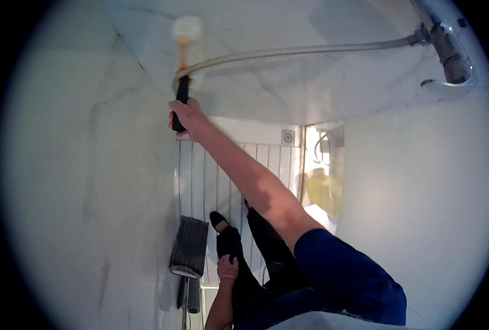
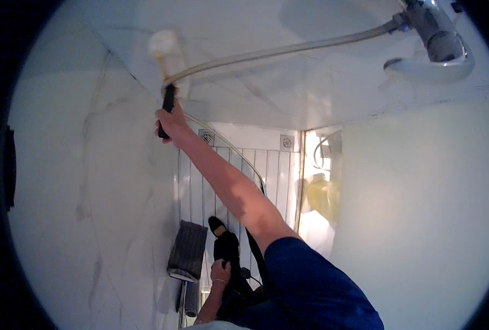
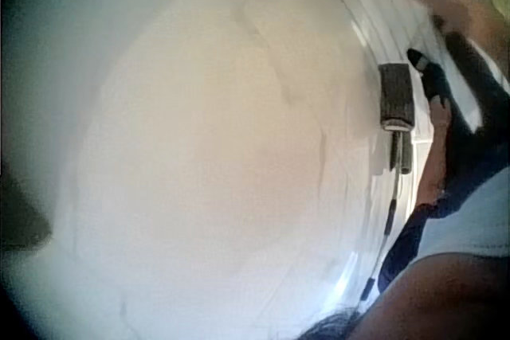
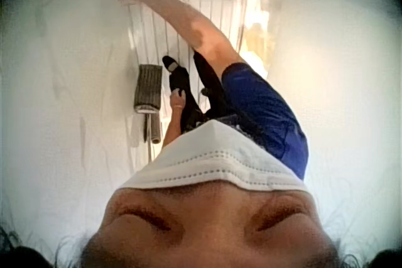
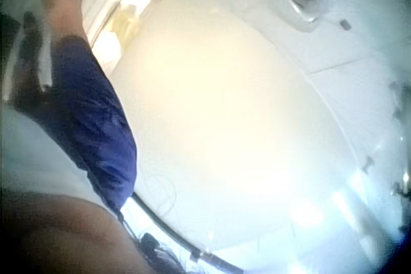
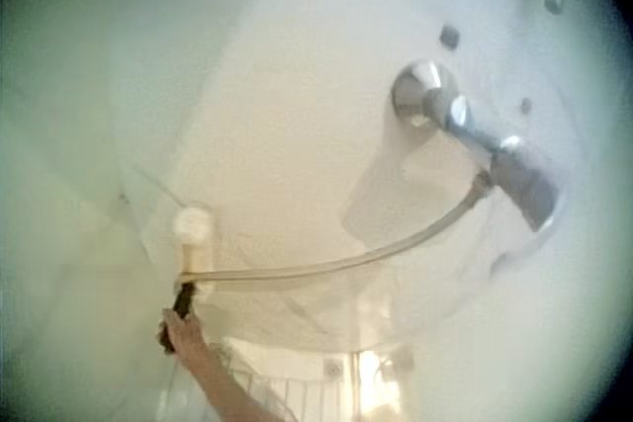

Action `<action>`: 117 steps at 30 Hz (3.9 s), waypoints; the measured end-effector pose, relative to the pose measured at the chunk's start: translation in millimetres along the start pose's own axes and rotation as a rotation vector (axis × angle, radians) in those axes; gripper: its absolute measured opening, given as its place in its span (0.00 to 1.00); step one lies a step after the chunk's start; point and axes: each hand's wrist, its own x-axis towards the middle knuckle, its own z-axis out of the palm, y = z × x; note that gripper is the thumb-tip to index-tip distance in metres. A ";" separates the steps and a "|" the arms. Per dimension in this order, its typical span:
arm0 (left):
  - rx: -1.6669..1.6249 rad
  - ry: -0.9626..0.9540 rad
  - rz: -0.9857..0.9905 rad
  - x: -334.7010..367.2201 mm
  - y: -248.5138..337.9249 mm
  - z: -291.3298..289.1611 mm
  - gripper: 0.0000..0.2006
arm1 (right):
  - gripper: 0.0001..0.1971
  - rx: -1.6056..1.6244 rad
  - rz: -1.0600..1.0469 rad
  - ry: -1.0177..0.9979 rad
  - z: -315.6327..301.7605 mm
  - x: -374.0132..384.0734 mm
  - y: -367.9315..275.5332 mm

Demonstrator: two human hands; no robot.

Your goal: The person cleans a shower stall using a squeegee to wipe the glass door and walls, followed by a mop to clean the floor. They then use a handheld shower head to rinse the surfaces and the shower head itself.

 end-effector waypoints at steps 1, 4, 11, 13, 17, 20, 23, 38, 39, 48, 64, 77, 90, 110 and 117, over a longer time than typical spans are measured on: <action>-0.019 0.004 -0.003 0.7 -0.2 0.6 0.18 | 0.12 -0.129 0.030 -0.075 -12.4 3.3 6.8; -0.024 0.053 -0.030 4.0 2.8 2.6 0.16 | 0.13 -0.093 0.033 0.023 -73.6 27.8 40.2; -0.055 0.235 0.130 51.0 23.7 16.7 0.09 | 0.14 0.073 -0.126 0.728 -361.5 30.7 98.8; -0.213 0.261 0.149 78.2 38.0 32.6 0.09 | 0.18 0.492 -0.061 0.661 -428.5 33.8 65.6; -0.427 0.223 0.180 125.0 80.4 77.2 0.09 | 0.15 0.415 -0.071 0.723 -433.6 52.0 60.7; -0.556 0.003 0.158 142.7 104.9 98.3 0.08 | 0.08 0.230 -0.081 0.558 -343.6 70.3 122.8; -0.538 -0.125 0.111 148.4 113.0 103.3 0.08 | 0.08 0.265 0.038 0.107 -231.7 98.0 178.4; -0.615 -0.044 0.154 162.4 122.0 26.3 0.08 | 0.10 -0.240 0.080 0.857 -552.3 118.0 246.2; -0.646 -0.070 0.157 162.7 121.5 20.5 0.09 | 0.11 0.016 0.006 0.931 -576.0 117.0 238.1; -0.602 -0.149 0.235 175.9 143.1 12.5 0.10 | 0.10 0.472 0.056 0.492 -427.5 222.3 296.4; -0.480 -0.320 0.140 172.5 149.8 48.9 0.11 | 0.09 0.586 0.594 -0.166 -262.2 90.9 399.0; -0.326 -0.504 0.126 138.3 114.3 68.2 0.17 | 0.11 0.412 0.798 0.108 -185.2 84.9 510.7; -0.273 -0.324 0.428 145.6 131.2 68.7 0.12 | 0.11 0.271 0.493 -0.018 -407.2 102.9 324.1; -0.094 -0.358 0.463 161.6 156.1 82.9 0.10 | 0.21 0.583 0.599 0.384 -557.8 21.6 400.7; -0.017 -0.346 0.576 172.7 153.3 95.5 0.10 | 0.15 0.087 0.169 0.750 -512.9 122.4 319.7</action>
